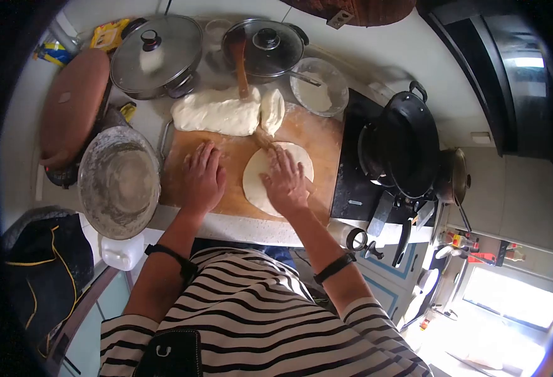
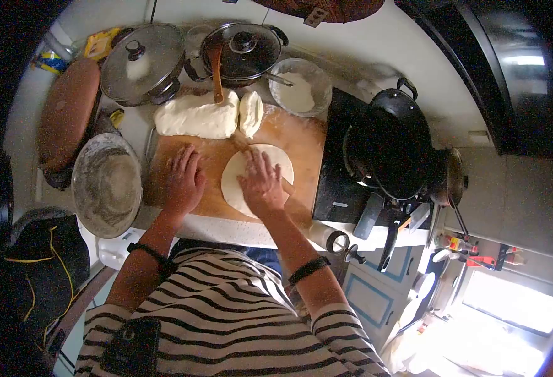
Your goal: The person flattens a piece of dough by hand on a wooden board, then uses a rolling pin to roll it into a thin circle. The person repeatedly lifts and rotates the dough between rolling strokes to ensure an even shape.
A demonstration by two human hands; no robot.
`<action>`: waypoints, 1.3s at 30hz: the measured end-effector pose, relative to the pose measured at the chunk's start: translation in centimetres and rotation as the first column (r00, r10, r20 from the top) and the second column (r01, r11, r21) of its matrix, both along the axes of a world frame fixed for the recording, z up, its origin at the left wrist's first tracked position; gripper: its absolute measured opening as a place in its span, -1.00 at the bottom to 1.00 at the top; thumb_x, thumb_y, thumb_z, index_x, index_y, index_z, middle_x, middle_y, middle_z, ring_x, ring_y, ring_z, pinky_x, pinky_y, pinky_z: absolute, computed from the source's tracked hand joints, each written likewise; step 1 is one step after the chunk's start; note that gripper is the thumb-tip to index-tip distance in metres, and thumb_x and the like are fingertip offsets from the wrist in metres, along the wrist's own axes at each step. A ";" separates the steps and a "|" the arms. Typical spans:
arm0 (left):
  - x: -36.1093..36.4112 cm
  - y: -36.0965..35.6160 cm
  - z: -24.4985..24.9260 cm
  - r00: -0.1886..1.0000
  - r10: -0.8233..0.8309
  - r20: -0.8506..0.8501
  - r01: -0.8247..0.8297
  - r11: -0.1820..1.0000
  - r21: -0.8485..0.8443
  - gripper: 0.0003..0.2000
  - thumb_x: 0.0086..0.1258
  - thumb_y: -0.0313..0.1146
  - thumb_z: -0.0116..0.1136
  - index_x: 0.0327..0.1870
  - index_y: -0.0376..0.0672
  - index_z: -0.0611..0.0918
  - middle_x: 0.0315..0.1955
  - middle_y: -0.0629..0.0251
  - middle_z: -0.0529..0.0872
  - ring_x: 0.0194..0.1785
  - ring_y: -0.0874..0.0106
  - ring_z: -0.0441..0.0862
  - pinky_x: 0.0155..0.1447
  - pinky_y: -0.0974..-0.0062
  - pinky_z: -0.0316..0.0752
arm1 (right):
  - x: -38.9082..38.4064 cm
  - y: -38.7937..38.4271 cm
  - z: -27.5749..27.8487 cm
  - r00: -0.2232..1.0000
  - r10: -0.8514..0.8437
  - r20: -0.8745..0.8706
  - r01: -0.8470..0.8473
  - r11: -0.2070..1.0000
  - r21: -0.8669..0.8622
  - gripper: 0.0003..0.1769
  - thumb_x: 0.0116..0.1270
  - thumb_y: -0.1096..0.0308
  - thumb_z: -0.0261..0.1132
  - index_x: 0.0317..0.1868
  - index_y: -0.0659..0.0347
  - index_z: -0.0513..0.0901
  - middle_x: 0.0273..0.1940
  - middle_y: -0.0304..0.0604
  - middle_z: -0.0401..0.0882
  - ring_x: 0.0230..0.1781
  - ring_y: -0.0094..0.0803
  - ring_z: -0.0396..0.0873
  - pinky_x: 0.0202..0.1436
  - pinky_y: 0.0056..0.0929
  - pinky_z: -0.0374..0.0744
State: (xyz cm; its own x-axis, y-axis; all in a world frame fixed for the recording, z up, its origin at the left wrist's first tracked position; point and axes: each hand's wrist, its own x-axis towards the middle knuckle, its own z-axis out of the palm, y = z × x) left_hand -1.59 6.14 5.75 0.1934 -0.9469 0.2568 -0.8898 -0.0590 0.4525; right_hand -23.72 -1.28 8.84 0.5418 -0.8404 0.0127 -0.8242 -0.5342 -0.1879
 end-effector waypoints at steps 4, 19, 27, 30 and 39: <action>0.1 -0.1 -0.1 1.000 0.001 0.001 -0.001 1.000 -0.004 -0.59 0.37 -0.27 0.14 0.24 -0.13 0.53 0.39 0.14 0.44 0.48 0.10 0.34 0.48 -0.12 0.19 | 0.0 -1.2 0.4 0.997 -0.062 -0.046 0.066 0.993 0.093 -0.23 0.47 -0.03 0.20 0.55 0.14 0.24 0.59 -0.03 0.13 0.62 0.03 0.06 0.53 0.35 0.11; 0.0 0.1 1.7 0.998 0.003 0.059 -0.005 0.999 0.037 -0.60 0.39 -0.26 0.14 0.22 -0.16 0.53 0.33 0.12 0.50 0.45 0.11 0.39 0.44 -0.12 0.25 | -1.7 -1.2 -0.4 0.999 -0.023 0.032 0.025 0.997 -0.076 -0.41 0.43 0.20 0.24 0.42 0.18 0.43 0.35 0.01 0.43 0.40 -0.01 0.36 0.40 0.12 0.32; 1.3 0.8 0.0 0.983 -0.040 -0.181 0.045 0.999 0.023 -0.58 0.48 -0.33 0.06 0.31 -0.26 0.48 0.39 0.01 0.44 0.45 0.05 0.36 0.49 0.05 0.26 | 2.8 0.5 2.0 0.970 0.203 0.132 -0.214 0.974 0.072 -0.59 0.43 0.35 0.18 0.26 0.08 0.58 0.09 -0.06 0.55 0.16 -0.04 0.52 0.13 -0.06 0.57; 1.0 1.8 1.0 0.926 -0.002 -0.377 -0.028 0.997 -0.075 -0.59 0.55 -0.28 0.01 0.32 -0.29 0.46 0.40 -0.03 0.43 0.46 0.02 0.35 0.52 0.09 0.23 | 6.3 1.3 2.4 0.954 0.290 0.072 -0.299 0.930 0.216 -0.57 0.45 0.30 0.15 0.30 0.07 0.54 0.19 -0.04 0.51 0.31 -0.09 0.44 0.24 -0.06 0.54; 2.0 5.9 3.8 0.968 -0.061 -0.243 -0.003 0.967 -0.254 -0.56 0.52 -0.38 0.00 0.36 -0.32 0.37 0.41 -0.08 0.38 0.45 -0.09 0.32 0.53 -0.01 0.20 | 13.7 2.8 1.2 0.913 0.367 0.178 -0.382 0.922 0.058 -0.45 0.30 0.29 0.28 0.33 0.02 0.53 0.31 -0.17 0.48 0.34 -0.15 0.45 0.39 -0.04 0.42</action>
